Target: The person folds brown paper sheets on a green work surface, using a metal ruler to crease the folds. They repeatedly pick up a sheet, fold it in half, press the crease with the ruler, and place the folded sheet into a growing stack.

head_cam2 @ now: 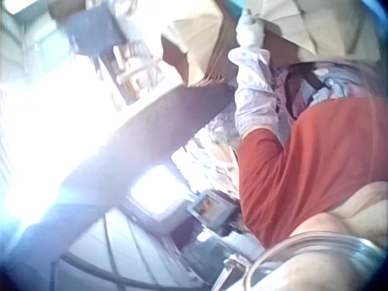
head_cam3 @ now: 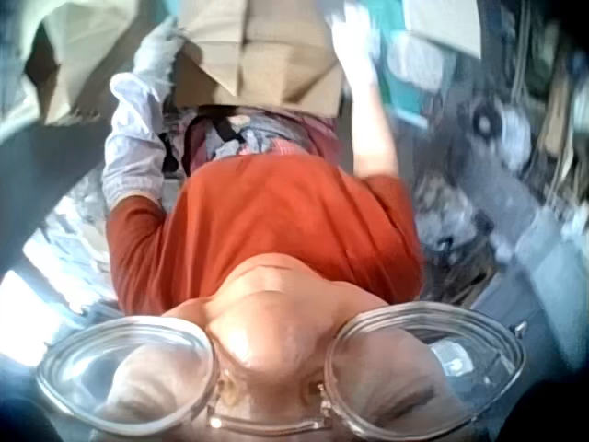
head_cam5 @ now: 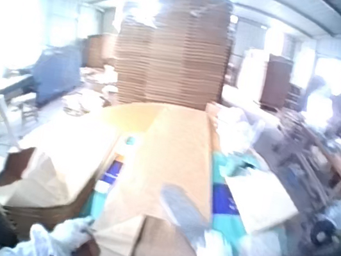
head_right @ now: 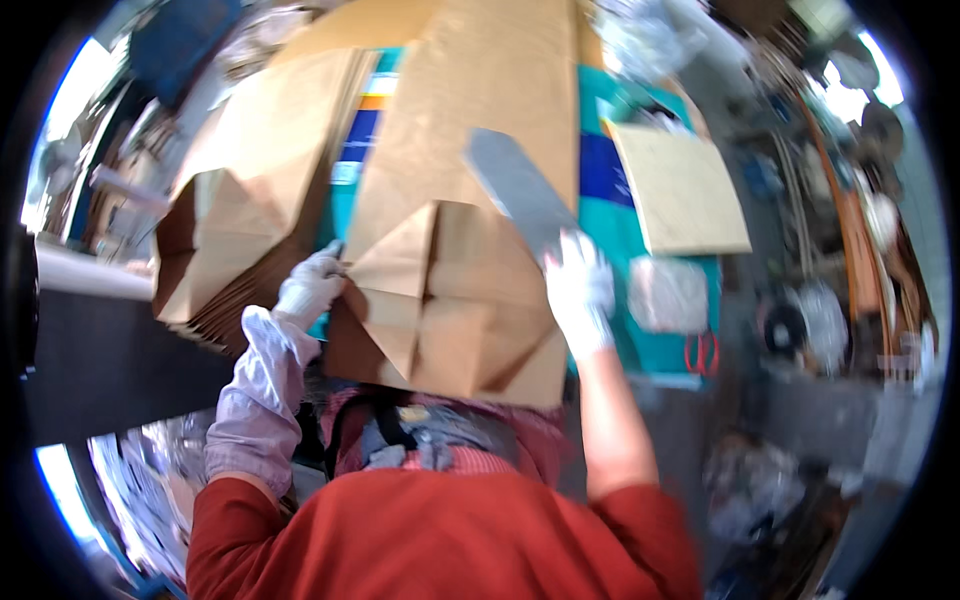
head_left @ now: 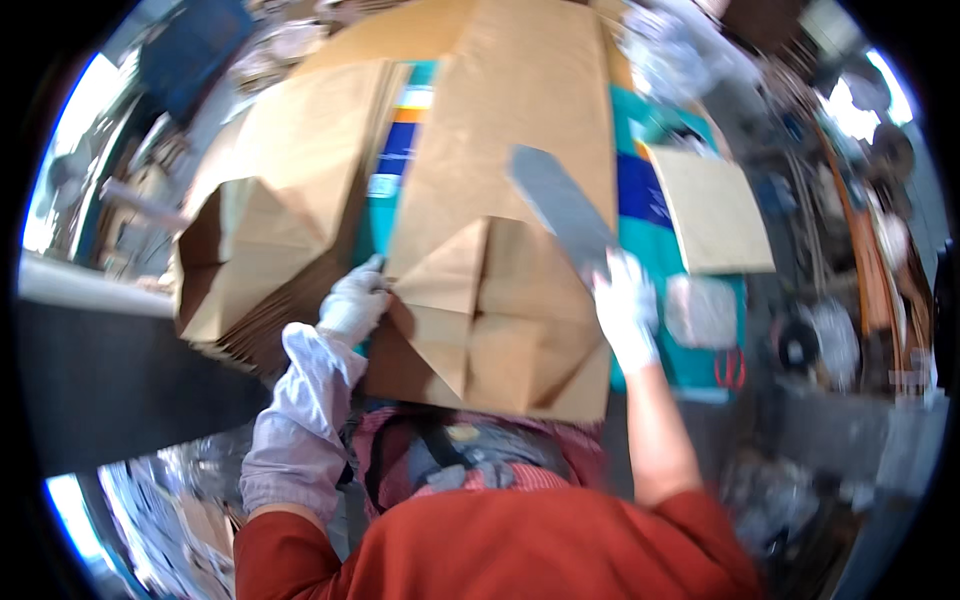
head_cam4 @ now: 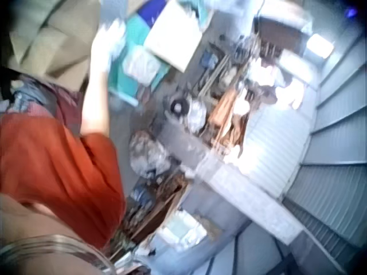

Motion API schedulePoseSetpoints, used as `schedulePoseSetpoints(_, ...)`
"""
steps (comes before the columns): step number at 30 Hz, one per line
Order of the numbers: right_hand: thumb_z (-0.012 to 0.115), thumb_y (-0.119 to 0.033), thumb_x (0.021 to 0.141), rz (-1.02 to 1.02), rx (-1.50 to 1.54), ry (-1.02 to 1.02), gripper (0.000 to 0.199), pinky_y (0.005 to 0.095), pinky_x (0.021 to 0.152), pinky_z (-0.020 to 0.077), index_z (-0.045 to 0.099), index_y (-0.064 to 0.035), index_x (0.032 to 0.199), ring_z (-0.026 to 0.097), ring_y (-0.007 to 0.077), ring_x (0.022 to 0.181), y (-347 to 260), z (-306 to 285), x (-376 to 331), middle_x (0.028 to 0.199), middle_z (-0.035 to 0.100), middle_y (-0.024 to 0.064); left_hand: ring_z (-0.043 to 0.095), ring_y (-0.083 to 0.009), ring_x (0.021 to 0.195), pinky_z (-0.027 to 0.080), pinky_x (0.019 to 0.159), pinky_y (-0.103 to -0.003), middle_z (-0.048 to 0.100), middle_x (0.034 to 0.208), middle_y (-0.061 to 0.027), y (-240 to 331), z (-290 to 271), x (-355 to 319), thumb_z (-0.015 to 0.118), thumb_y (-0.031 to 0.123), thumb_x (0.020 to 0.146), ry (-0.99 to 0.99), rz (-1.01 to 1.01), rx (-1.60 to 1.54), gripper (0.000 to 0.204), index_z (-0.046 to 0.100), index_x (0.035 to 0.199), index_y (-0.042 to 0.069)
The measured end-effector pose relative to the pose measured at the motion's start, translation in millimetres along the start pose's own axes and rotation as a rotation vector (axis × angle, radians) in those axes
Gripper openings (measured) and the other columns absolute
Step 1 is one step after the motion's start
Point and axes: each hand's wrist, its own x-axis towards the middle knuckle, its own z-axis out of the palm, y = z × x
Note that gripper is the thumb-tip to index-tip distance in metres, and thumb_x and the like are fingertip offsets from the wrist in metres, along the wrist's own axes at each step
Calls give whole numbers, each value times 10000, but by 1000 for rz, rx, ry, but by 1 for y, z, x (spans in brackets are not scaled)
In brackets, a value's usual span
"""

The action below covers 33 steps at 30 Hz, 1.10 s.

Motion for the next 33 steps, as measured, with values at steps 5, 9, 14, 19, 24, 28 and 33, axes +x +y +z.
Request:
schedulePoseSetpoints(5, 770, -194, 854, 206, 71, -402, 224, 516, 819, 565, 683, -40, 990, 691, 413, 956, -32, -26, -41, 994, 701, 162, 726, -309, 957, 555, 861, -381, 738, 922, -132, 70, -53, -21, 689, 167, 911, 109, 147, 171, 127, 747, 1023, 163)
schedulePoseSetpoints(9, 744, -118, 926, 277, 775, -303, 459, 407, 986, 553, 635, 36, 1344, 702, 319, 1151, -114, 0, 27, 1264, 711, 223, 721, -292, 855, 574, 761, -388, 739, 940, -79, 70, -161, 24, 669, 59, 891, 546, 284, 514, 213, 769, 1032, 183)
schedulePoseSetpoints(14, 616, -97, 957, -83, 814, -378, 481, 374, 1039, 525, 606, -79, 1438, 680, 307, 1199, -279, 42, 140, 1328, 695, 180, 620, -191, 760, 509, 680, -364, 686, 866, -65, -45, -351, 95, 651, 189, 1002, 575, 103, 300, 121, 719, 1055, 103)
schedulePoseSetpoints(19, 559, -166, 953, -227, 496, -490, 393, 482, 923, 569, 671, -191, 1329, 695, 411, 1086, -371, 62, 134, 1191, 725, 168, 637, -203, 822, 509, 690, -382, 675, 861, -85, -159, -395, 116, 646, 187, 998, 461, -94, 543, 108, 697, 1021, 94)
schedulePoseSetpoints(24, 668, -227, 919, -508, 367, -423, 239, 431, 931, 568, 756, -170, 1134, 684, 324, 1099, -354, 98, 95, 1184, 685, 116, 648, -206, 864, 526, 711, -385, 683, 969, -102, -184, -387, 115, 639, 166, 1004, 473, -91, 592, 163, 678, 1145, 96)
schedulePoseSetpoints(28, 747, -270, 844, -543, 537, -330, 416, 438, 1019, 531, 715, -43, 1191, 641, 340, 1190, -296, 52, 53, 1315, 664, 146, 658, -208, 898, 539, 728, -389, 690, 1055, -115, -204, -385, 90, 633, 149, 1008, 569, -36, 537, 244, 663, 1244, 98)
schedulePoseSetpoints(33, 785, -299, 803, -294, 53, -296, 532, 530, 1191, 366, 674, -8, 1234, 475, 389, 1383, -142, 12, -26, 1433, 567, 177, 671, -225, 963, 553, 781, -394, 699, 1162, -132, -97, -315, 10, 646, 104, 980, 745, 214, 325, 360, 652, 1340, 97)
